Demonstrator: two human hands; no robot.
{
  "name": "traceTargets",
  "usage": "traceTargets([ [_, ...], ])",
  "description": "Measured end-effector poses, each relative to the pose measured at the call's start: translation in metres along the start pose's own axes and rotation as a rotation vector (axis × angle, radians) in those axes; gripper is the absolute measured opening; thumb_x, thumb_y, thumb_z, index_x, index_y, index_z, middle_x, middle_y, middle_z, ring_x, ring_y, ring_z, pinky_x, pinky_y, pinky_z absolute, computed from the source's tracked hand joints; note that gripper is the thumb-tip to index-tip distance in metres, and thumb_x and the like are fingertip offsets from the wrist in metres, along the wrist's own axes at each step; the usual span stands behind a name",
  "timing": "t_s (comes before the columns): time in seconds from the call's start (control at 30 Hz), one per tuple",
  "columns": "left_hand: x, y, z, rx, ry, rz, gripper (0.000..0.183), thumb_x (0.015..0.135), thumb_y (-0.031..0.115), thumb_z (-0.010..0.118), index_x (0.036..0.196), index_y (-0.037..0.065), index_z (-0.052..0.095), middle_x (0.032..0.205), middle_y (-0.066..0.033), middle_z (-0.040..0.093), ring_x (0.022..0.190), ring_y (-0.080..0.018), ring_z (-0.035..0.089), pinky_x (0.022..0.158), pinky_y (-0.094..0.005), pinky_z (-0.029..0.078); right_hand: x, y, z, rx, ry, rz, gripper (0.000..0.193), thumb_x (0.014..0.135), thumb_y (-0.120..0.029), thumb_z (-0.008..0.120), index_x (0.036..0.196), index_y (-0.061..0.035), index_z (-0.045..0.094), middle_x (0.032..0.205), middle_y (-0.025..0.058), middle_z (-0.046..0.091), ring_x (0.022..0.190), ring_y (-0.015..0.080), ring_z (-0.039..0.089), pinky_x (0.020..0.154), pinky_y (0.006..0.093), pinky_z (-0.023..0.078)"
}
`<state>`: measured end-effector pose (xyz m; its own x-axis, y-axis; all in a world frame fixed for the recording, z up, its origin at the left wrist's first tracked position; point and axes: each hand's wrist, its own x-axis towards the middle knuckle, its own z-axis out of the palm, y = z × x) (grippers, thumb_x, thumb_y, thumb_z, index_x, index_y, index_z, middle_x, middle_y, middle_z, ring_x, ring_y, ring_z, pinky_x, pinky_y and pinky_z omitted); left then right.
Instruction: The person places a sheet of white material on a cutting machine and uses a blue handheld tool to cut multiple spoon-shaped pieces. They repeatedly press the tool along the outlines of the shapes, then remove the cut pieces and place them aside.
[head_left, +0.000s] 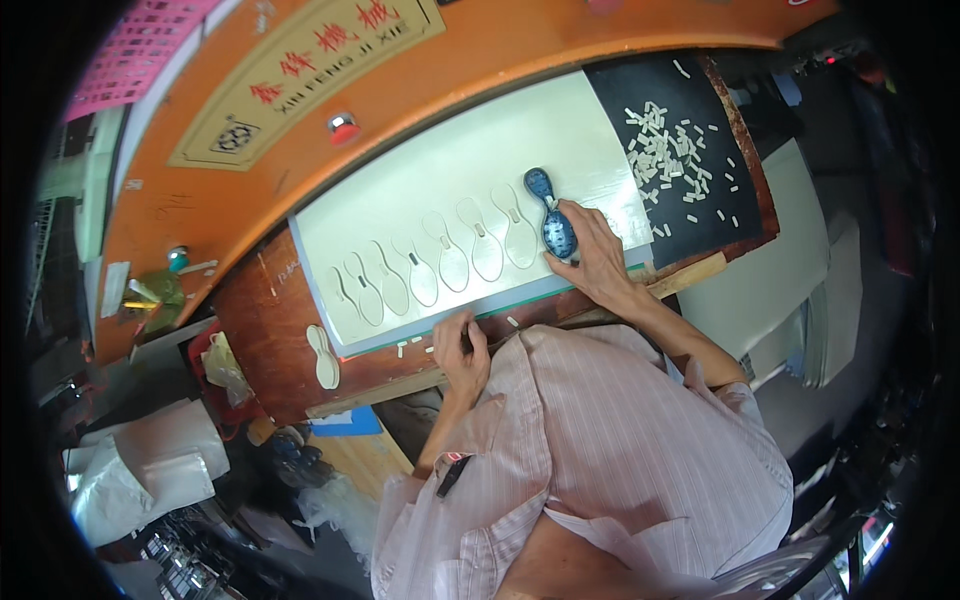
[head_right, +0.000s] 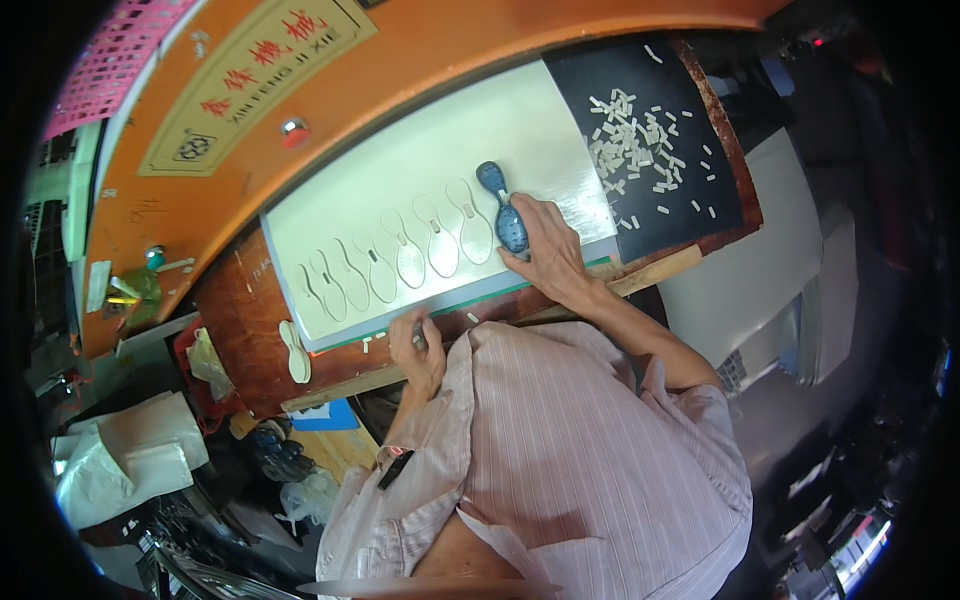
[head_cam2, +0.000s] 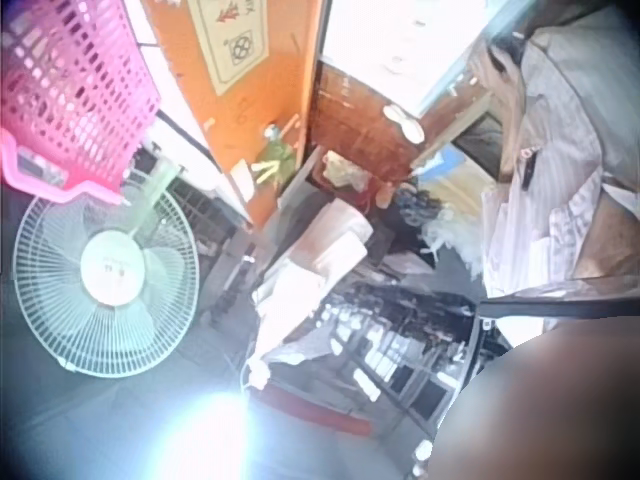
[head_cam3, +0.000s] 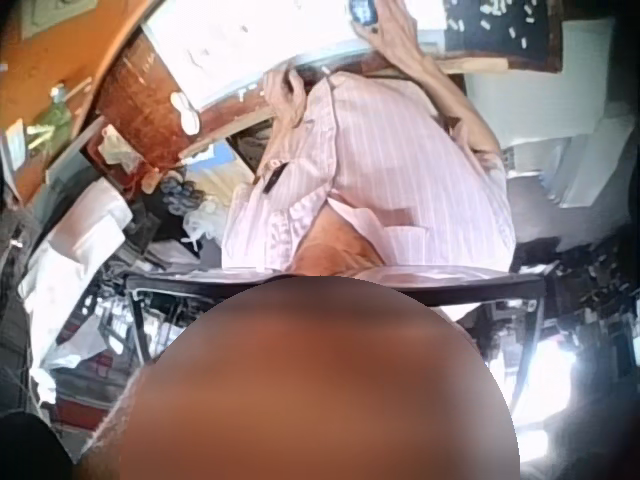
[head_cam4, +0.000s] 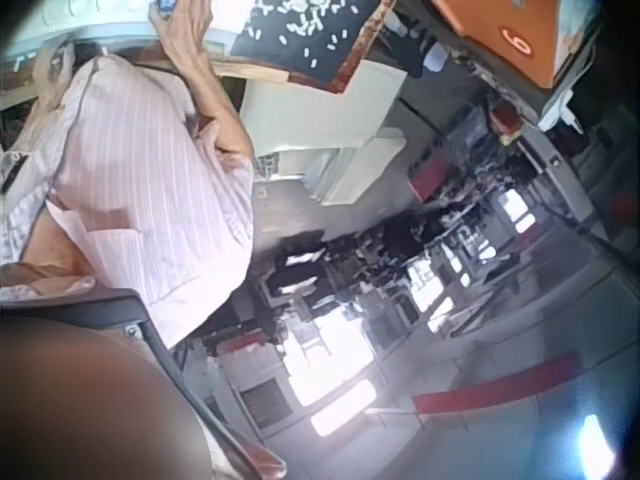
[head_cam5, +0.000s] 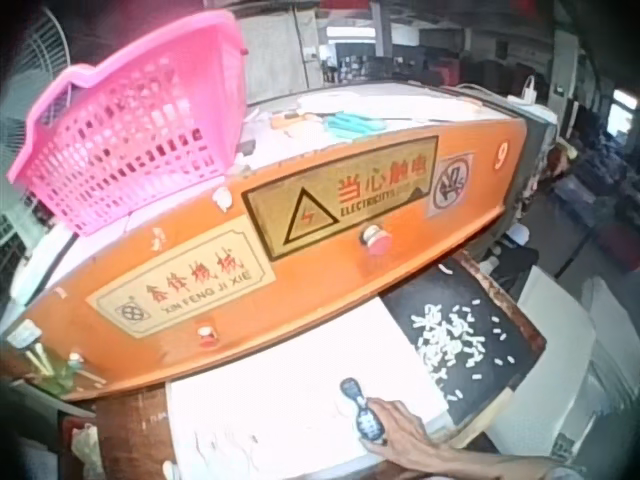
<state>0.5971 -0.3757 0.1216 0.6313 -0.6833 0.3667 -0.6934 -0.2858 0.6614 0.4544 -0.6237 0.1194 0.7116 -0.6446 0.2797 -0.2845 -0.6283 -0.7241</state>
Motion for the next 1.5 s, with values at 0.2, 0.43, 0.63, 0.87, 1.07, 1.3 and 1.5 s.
traceTargets([
  [0.2,-0.03,-0.037,0.022,0.131,0.064,0.105,0.015,0.091,0.001,0.069,0.104,0.002,0.076,0.09,-0.0141,0.072,0.078,-0.0308,0.068,0.072,-0.0403,0.055,0.005,0.01,0.015,-0.002,0.136,-0.071,0.071,0.082,-0.017,0.085,0.141,0.0039,0.052,0.138,0.0217,0.06,0.12,0.0399,0.059,0.096,0.0454,0.055],
  [0.43,-0.002,-0.054,0.034,0.162,0.14,0.101,0.014,0.092,0.006,0.07,0.103,0.003,0.079,0.076,-0.0141,0.069,0.066,-0.0303,0.065,0.065,-0.0407,0.053,0.018,0.0,-0.054,0.309,0.539,0.025,0.021,0.093,-0.013,0.078,0.108,-0.0004,0.068,0.092,0.0101,0.07,0.079,0.0196,0.066,0.074,0.0335,0.054],
  [0.63,0.031,-0.051,0.045,0.128,0.2,0.043,0.018,0.097,0.014,0.065,0.105,0.005,0.079,0.075,-0.0156,0.067,0.073,-0.0347,0.065,0.079,-0.0457,0.053,0.062,-0.022,-0.127,0.124,0.856,-0.274,0.015,0.101,-0.015,0.069,0.097,-0.0007,0.066,0.08,0.0111,0.063,0.073,0.0246,0.062,0.07,0.0367,0.05],
  [0.87,0.069,-0.037,0.046,0.108,0.218,0.045,0.02,0.097,0.019,0.065,0.102,0.005,0.078,0.076,-0.0165,0.07,0.08,-0.0382,0.066,0.082,-0.0497,0.052,-0.016,0.008,-0.117,0.136,0.649,-0.179,0.015,0.102,-0.015,0.067,0.104,-0.0006,0.07,0.083,0.0064,0.062,0.073,0.0127,0.059,0.068,0.0311,0.05],
  [1.07,0.054,-0.039,0.05,0.161,0.199,0.031,0.019,0.095,0.02,0.065,0.101,0.007,0.079,0.072,-0.0138,0.069,0.078,-0.0346,0.067,0.077,-0.0494,0.052,-0.077,0.022,-0.024,-0.043,0.356,-0.088,0.014,0.091,-0.011,0.07,0.104,-0.0044,0.069,0.101,0.0151,0.07,0.103,0.035,0.065,0.088,0.0487,0.051],
  [1.3,0.059,-0.044,0.047,0.17,0.162,-0.008,0.024,0.095,0.027,0.064,0.102,0.008,0.078,0.079,-0.0129,0.073,0.085,-0.0353,0.07,0.08,-0.0495,0.054,-0.066,0.008,0.041,-0.085,0.326,-0.221,0.028,0.092,-0.017,0.072,0.117,-0.0035,0.07,0.113,0.0156,0.072,0.114,0.0374,0.063,0.104,0.0499,0.046],
  [1.5,0.051,-0.049,0.046,0.14,0.123,-0.041,0.026,0.097,0.03,0.062,0.095,0.007,0.074,0.08,-0.0161,0.071,0.084,-0.0395,0.067,0.079,-0.0532,0.052,-0.066,0.014,0.059,-0.073,0.234,-0.152,0.028,0.094,-0.018,0.071,0.119,-0.005,0.071,0.115,0.0176,0.074,0.112,0.0397,0.065,0.102,0.0505,0.048],
])
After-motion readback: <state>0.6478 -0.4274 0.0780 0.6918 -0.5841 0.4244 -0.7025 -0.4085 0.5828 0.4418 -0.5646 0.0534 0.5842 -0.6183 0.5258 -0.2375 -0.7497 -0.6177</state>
